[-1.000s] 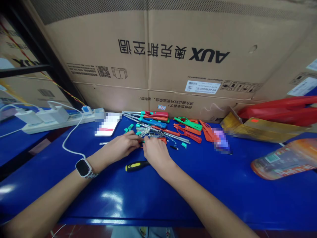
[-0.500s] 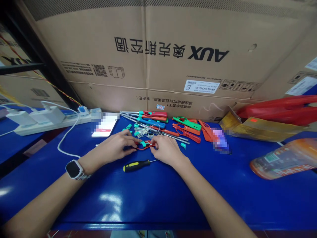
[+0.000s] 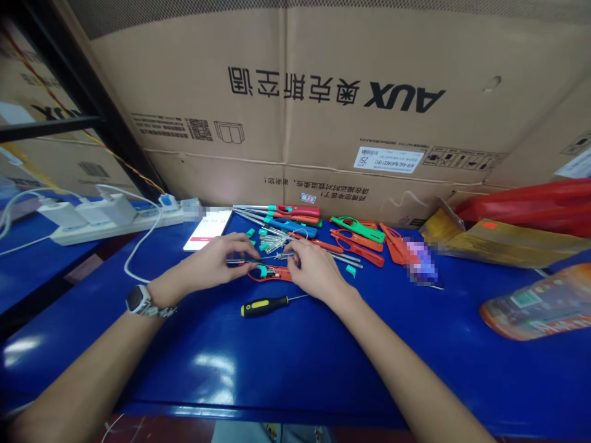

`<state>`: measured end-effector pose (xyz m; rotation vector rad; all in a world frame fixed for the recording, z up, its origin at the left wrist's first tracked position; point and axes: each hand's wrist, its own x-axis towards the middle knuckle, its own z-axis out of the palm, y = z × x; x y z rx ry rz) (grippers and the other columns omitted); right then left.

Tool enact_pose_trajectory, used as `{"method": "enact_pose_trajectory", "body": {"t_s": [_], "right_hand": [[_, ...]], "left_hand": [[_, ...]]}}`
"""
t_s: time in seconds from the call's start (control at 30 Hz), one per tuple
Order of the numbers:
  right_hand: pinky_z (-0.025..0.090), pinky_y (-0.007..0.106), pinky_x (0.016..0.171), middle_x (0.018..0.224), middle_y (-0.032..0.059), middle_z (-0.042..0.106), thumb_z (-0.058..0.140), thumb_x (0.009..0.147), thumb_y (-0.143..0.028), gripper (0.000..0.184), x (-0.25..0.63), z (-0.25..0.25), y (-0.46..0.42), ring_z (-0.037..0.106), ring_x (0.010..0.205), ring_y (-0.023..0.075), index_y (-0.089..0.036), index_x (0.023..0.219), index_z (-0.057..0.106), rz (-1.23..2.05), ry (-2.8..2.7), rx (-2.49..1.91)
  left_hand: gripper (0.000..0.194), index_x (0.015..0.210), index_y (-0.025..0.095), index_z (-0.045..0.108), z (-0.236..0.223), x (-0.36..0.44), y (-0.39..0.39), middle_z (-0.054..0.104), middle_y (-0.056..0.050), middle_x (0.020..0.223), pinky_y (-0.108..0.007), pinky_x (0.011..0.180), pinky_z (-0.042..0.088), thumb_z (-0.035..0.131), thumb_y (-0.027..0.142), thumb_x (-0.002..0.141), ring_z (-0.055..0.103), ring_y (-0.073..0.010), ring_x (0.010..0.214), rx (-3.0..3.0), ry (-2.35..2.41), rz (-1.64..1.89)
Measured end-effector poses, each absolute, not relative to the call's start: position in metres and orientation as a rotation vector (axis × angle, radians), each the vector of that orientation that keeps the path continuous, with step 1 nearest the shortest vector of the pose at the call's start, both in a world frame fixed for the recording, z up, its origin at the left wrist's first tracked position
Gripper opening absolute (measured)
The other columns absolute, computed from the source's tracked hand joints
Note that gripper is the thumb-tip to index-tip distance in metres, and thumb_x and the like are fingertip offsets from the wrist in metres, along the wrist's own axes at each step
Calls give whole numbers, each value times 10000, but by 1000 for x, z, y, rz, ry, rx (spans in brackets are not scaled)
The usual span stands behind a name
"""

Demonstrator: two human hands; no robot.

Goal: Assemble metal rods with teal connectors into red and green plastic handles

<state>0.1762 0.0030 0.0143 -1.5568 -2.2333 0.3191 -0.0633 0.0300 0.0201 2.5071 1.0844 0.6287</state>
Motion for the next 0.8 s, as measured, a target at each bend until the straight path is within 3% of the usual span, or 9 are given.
{"method": "enact_pose_trajectory", "body": {"t_s": [0.07, 0.17, 0.37, 0.57, 0.8], "right_hand": [[400, 266, 674, 997, 47, 706, 550, 893, -241, 275, 176, 20, 14, 659, 855, 187, -237, 1135, 680, 192, -2374, -1602], [399, 284, 677, 995, 52, 720, 601, 867, -282, 270, 170, 27, 29, 669, 885, 232, -264, 1121, 691, 142, -2567, -1655], [370, 263, 651, 1090, 71, 669, 615, 882, -304, 141, 164, 38, 37, 640, 907, 208, -221, 955, 702, 78, -2711, -1526], [349, 268, 667, 971, 38, 716, 647, 871, -284, 91, 175, 35, 24, 594, 1003, 216, -214, 907, 692, 67, -2690, -1396], [360, 280, 690, 940, 55, 691, 601, 937, -327, 174, 178, 38, 3, 576, 991, 205, -215, 907, 730, 83, -2707, -1364]], "left_hand": [[192, 1010, 210, 734, 19, -56, 26, 636, -53, 988, -350, 814, 499, 689, 313, 854, 603, -199, 897, 2538, 1045, 583], [218, 1035, 229, 743, 16, -47, 22, 624, -51, 996, -334, 796, 493, 704, 347, 857, 596, -206, 923, 2593, 1027, 479], [143, 951, 216, 760, 7, -45, 25, 628, -46, 969, -298, 769, 486, 655, 298, 899, 596, -181, 895, 2642, 987, 445], [124, 917, 209, 752, 4, -45, 25, 623, -45, 939, -301, 752, 482, 662, 292, 895, 592, -184, 874, 2665, 1012, 437], [122, 914, 214, 753, 5, -43, 24, 617, -44, 927, -299, 775, 490, 662, 292, 893, 597, -183, 880, 2662, 1028, 434]]}}
